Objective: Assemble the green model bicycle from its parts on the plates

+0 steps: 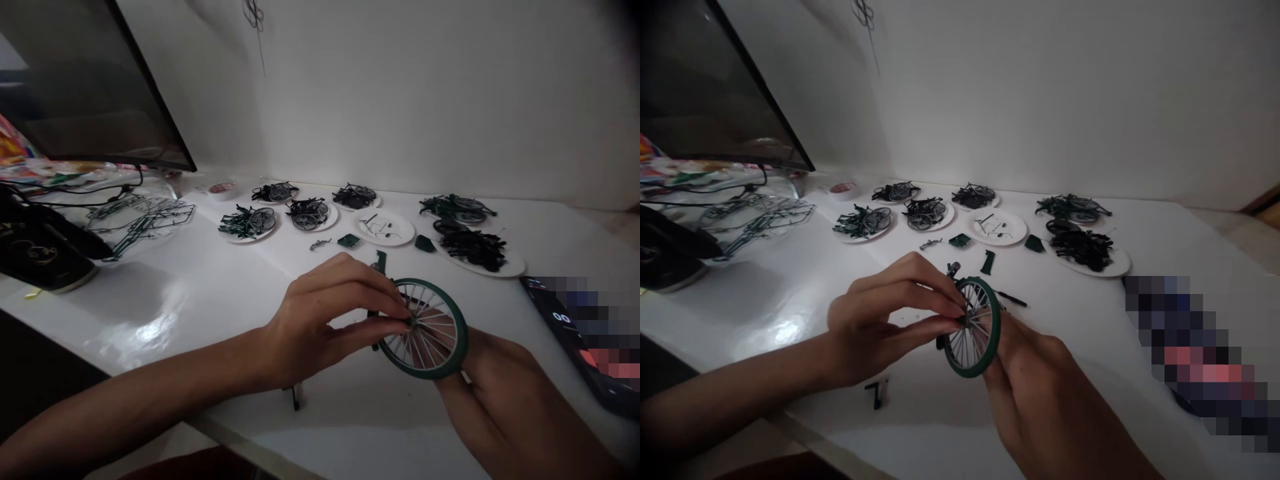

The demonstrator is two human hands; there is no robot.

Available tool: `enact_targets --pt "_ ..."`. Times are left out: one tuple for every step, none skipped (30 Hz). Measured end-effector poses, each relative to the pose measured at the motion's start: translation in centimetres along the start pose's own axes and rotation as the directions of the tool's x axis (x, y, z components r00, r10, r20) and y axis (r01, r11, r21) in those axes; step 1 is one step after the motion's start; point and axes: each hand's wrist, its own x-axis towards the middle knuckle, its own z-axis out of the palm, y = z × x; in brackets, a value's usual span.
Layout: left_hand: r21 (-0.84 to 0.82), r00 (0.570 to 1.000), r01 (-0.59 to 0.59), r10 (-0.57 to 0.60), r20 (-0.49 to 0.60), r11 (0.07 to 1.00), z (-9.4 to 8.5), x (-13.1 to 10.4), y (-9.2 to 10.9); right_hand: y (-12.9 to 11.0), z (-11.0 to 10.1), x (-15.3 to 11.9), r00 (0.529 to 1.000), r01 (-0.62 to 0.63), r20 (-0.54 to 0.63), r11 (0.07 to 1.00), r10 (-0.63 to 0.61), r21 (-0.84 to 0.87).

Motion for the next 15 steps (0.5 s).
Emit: enact_targets --pt "-0.013 1.0 0.016 -0.016 0.005 1.0 0.0 0.0 0.0 0.1 -0.1 0.0 1.0 0.024 0.011 1.0 -0.024 0.008" --pt "-0.031 0.999 0.031 -0.031 0.005 0.999 0.0 -0.1 0.0 0.2 -0.2 0.1 0.998 0.045 0.031 0.998 -0.046 0.033" --pt "-0.054 0.999 0.045 -0.045 0.004 0.998 0.0 -0.1 0.0 0.4 -0.3 0.2 0.996 0.064 0.051 0.996 -0.068 0.067" --pt "-0.079 0.998 0.059 -0.059 0.004 0.995 0.1 -0.1 0.1 0.5 -0.5 0.4 0.994 0.076 0.075 0.992 -0.084 0.104" --pt "-0.104 0.997 0.072 -0.072 0.009 0.992 0.2 -0.2 0.1 0.6 -0.7 0.5 0.992 0.078 0.091 0.987 -0.091 0.139" --pt "-0.125 0.997 0.078 -0.077 0.009 0.989 0.2 -0.2 0.2 0.7 -0.8 0.6 0.99 0.067 0.108 0.983 -0.086 0.168" --pt "-0.137 0.997 0.076 -0.077 0.002 0.988 0.3 -0.2 0.3 0.8 -1.0 0.7 0.989 0.054 0.123 0.98 -0.079 0.193" --pt "-0.138 0.997 0.072 -0.073 -0.005 0.988 0.3 -0.2 0.4 0.8 -1.1 0.8 0.988 0.034 0.142 0.977 -0.065 0.212" --pt "-0.127 0.998 0.067 -0.069 -0.008 0.99 0.3 -0.2 0.5 0.8 -1.3 0.8 0.985 0.015 0.162 0.973 -0.053 0.229" --pt "-0.107 0.998 0.064 -0.065 -0.006 0.992 0.3 -0.2 0.6 0.8 -1.3 0.7 0.982 -0.007 0.183 0.97 -0.038 0.243" --pt "-0.084 0.998 0.061 -0.061 0.0 0.995 0.2 -0.1 0.7 0.8 -1.4 0.6 0.978 -0.029 0.206 0.967 -0.025 0.253" --pt "-0.068 0.998 0.061 -0.06 0.012 0.996 0.1 0.0 0.8 0.8 -1.3 0.4 0.975 -0.052 0.222 0.965 -0.006 0.255" --pt "-0.063 0.998 0.062 -0.061 0.027 0.996 0.0 0.1 0.9 0.9 -1.3 0.1 0.974 -0.078 0.226 0.964 0.02 0.254" --pt "-0.072 0.997 0.062 -0.059 0.039 0.995 -0.1 0.2 1.0 1.0 -1.2 -0.1 0.973 -0.111 0.225 0.961 0.052 0.255" --pt "-0.093 0.997 0.064 -0.06 0.052 0.994 -0.2 0.2 1.0 1.1 -1.1 -0.4 0.969 -0.155 0.227 0.953 0.095 0.26"
